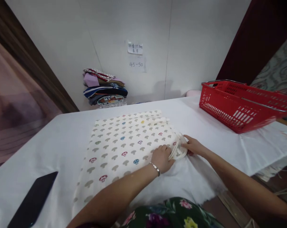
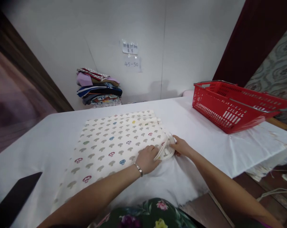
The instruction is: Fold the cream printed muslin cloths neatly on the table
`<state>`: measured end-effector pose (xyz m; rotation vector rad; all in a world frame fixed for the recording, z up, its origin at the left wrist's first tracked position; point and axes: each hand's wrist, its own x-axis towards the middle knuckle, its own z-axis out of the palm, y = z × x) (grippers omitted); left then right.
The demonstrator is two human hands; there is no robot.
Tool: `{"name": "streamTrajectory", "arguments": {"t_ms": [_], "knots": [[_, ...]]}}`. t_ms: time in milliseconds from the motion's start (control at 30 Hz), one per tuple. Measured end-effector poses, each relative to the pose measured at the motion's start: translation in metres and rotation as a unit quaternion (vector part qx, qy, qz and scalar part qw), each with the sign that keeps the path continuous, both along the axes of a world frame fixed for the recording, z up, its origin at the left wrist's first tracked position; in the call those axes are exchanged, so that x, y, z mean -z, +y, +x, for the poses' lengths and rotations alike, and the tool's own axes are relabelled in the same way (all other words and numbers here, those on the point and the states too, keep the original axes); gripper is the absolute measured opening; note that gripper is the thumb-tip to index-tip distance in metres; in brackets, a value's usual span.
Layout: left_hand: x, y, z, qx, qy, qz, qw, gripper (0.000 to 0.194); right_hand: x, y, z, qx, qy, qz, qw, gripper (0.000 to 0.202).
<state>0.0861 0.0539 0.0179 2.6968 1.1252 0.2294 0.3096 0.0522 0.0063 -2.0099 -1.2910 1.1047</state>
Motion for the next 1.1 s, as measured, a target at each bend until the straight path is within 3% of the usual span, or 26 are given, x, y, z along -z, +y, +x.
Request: {"name": "streamTrajectory", "arguments": {"t_ms": [167, 267, 367, 467, 567, 700, 900, 1100], "knots": [[-0.009, 0.008, 0.022, -0.024, 0.018, -0.016, 0.999, 0.019, -0.017, -0.019, 0.001, 0.004, 0.17, 0.038, 0.985, 0.066], [-0.021, -0.004, 0.023, 0.01, -0.025, 0.025, 0.999, 0.019, -0.018, -0.039, 0.009, 0.01, 0.227, 0.027, 0.974, 0.07], [-0.019, -0.015, 0.028, 0.068, -0.028, 0.066, 0.995, 0.019, -0.009, -0.053, 0.018, -0.013, 0.136, -0.005, 0.991, 0.076], [0.0, -0.018, 0.036, 0.098, -0.007, 0.05, 0.994, 0.019, -0.002, -0.049, 0.023, 0.0, -0.024, 0.081, 0.996, 0.062], [0.016, -0.018, 0.04, 0.11, -0.016, 0.051, 0.993, 0.018, -0.005, -0.027, 0.018, -0.001, -0.019, 0.114, 0.993, 0.044], [0.016, -0.021, 0.038, 0.115, -0.064, 0.054, 0.99, 0.015, -0.012, 0.02, 0.003, -0.017, 0.05, 0.077, 0.996, 0.038], [0.014, -0.024, 0.033, 0.126, -0.105, 0.052, 0.985, 0.01, -0.012, 0.094, -0.017, -0.012, 0.075, 0.044, 0.996, 0.052], [0.026, -0.014, 0.034, 0.151, -0.119, 0.021, 0.981, 0.008, -0.01, 0.138, -0.035, -0.011, 0.139, 0.029, 0.99, 0.07]]}}
